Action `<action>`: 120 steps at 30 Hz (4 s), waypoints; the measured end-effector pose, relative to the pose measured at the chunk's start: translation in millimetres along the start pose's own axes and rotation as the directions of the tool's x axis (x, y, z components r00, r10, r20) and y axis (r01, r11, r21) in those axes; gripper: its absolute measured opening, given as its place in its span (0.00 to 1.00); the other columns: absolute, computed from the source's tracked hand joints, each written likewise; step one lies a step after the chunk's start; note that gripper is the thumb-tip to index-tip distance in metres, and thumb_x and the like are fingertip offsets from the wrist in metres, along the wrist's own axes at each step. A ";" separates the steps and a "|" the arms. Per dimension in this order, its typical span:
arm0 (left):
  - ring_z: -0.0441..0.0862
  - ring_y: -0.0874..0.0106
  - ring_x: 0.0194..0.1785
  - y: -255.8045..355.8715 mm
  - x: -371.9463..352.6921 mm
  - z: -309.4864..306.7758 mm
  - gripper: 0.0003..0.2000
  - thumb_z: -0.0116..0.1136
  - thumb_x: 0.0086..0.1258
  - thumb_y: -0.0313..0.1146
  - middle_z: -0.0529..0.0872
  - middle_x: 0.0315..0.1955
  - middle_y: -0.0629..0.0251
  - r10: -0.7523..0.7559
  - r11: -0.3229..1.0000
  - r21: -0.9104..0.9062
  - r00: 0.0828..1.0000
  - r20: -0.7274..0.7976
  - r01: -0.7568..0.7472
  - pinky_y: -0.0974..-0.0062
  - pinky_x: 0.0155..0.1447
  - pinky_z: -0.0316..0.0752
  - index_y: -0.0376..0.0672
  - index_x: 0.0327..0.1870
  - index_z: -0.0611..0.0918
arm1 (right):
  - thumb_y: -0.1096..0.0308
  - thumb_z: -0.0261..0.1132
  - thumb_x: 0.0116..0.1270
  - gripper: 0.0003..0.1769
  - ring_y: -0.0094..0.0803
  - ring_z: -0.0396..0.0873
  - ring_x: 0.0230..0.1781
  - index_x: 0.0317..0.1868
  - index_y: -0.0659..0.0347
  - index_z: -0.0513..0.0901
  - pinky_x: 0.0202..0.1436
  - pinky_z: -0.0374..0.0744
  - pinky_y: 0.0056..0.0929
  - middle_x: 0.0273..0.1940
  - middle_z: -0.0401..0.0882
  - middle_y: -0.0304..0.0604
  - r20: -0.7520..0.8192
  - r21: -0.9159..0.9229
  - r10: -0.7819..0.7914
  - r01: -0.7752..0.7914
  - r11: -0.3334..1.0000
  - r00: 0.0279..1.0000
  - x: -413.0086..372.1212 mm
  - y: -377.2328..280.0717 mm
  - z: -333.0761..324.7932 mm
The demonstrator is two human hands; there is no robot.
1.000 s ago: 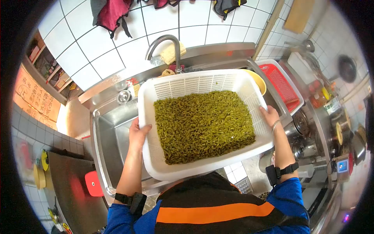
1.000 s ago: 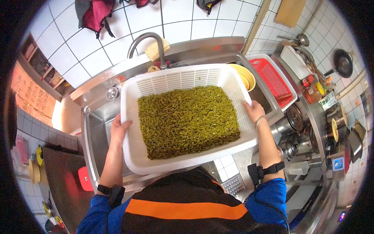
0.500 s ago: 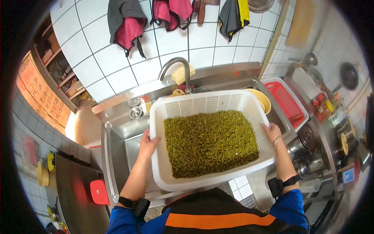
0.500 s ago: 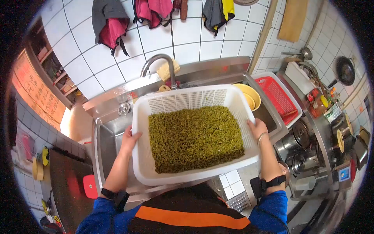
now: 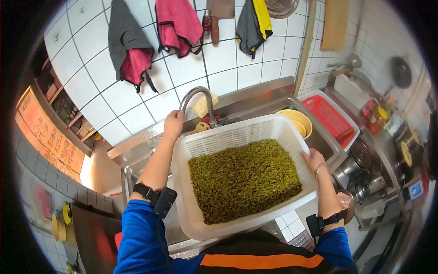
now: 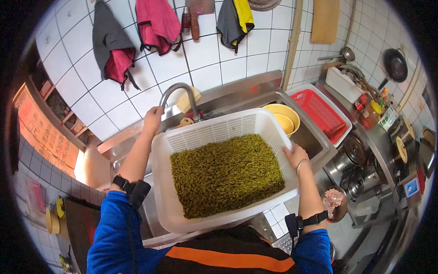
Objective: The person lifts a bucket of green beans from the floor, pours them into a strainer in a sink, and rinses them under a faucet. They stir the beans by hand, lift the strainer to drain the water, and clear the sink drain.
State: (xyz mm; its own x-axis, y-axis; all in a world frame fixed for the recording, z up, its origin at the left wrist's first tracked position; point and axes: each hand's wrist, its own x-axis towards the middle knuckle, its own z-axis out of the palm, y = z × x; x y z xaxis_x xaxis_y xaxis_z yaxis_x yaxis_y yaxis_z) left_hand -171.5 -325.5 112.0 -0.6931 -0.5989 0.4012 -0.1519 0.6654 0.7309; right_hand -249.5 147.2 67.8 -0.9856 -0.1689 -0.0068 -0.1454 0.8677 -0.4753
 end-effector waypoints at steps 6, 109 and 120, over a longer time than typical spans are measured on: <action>0.78 0.68 0.27 79.7 -32.6 17.5 0.11 0.50 0.56 0.33 0.80 0.21 0.55 -0.006 0.999 0.032 0.913 0.408 -0.008 0.74 0.34 0.71 0.33 0.29 0.80 | 0.48 0.55 0.55 0.26 0.48 0.75 0.38 0.38 0.67 0.74 0.42 0.71 0.37 0.35 0.76 0.59 0.059 -0.014 0.044 -0.043 0.999 0.997 4.1 -3.7 -0.3; 0.75 0.56 0.42 -334.5 -291.1 112.5 0.16 0.49 0.54 0.40 0.77 0.39 0.49 -0.411 0.911 0.237 0.691 0.595 0.338 0.64 0.46 0.69 0.37 0.37 0.78 | 0.60 0.57 0.59 0.17 0.23 0.70 0.29 0.38 0.68 0.76 0.33 0.69 0.23 0.29 0.77 0.39 0.015 0.122 -0.131 0.128 0.984 0.991 42.5 55.3 17.9; 0.75 0.73 0.35 -74.3 -218.8 -48.8 0.19 0.40 0.65 0.46 0.78 0.36 0.64 -0.526 0.337 -0.669 0.722 0.450 0.662 0.78 0.35 0.72 0.38 0.42 0.74 | 0.54 0.61 0.52 0.20 0.35 0.75 0.24 0.32 0.66 0.78 0.32 0.72 0.29 0.23 0.76 0.51 -0.025 0.136 -0.082 0.085 0.987 0.996 17.5 5.5 8.8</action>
State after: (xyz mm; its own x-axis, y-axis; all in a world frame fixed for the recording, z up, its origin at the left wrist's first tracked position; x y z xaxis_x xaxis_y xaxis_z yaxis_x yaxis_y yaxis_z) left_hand 25.8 -265.7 -3.2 -0.7373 -0.5819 -0.3433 -0.0388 -0.4709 0.8813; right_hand -266.8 144.9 57.4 -0.9722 -0.2277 0.0545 -0.2154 0.7786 -0.5893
